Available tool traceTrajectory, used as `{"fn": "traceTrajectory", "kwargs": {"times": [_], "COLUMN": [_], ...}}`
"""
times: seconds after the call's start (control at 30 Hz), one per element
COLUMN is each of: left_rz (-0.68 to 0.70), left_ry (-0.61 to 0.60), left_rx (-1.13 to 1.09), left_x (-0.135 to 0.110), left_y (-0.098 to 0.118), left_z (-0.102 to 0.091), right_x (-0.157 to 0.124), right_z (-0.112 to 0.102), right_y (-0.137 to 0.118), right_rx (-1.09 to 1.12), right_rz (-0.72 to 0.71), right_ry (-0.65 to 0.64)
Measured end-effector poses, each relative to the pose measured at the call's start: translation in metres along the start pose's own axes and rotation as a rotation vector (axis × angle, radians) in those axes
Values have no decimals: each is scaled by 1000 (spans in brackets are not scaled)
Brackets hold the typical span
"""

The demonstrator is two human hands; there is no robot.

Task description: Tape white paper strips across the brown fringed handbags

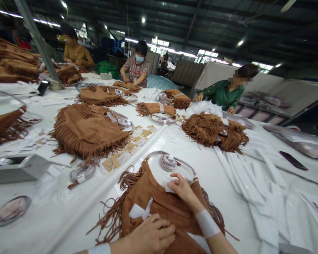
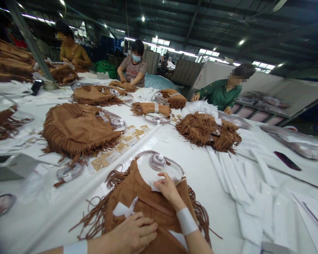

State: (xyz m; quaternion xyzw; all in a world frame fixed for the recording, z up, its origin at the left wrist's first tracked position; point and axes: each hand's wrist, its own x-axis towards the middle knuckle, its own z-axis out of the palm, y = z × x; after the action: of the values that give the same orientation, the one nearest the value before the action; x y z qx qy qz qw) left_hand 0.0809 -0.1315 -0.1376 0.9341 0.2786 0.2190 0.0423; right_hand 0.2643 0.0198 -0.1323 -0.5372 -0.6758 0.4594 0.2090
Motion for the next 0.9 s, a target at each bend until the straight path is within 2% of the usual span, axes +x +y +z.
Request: {"fn": "traceTrajectory", "kwargs": {"times": [0.13,0.3,0.5,0.6,0.77,0.9], "left_rz": [5,22,24,24,24,16], "left_ry": [9,7,11,4,-4,38], "left_rx": [10,44,51,42,32,33], "left_x": [3,6,4,3,2,2], "left_y": [0,-1,0,0,0,1], "left_z": [-4,-2,0,0,3,3], "right_x": [0,-6,-13,-15,-16,-7], "right_z": [-4,-16,-26,-27,-28,-30], "right_y": [1,-8,-19,-20,-18,-15], "right_rx": [95,77,-7,34,74,-47], "right_rz": [28,4,-57,-33,-69,-81], "right_ry": [-16,2,178,134,-43,54]}}
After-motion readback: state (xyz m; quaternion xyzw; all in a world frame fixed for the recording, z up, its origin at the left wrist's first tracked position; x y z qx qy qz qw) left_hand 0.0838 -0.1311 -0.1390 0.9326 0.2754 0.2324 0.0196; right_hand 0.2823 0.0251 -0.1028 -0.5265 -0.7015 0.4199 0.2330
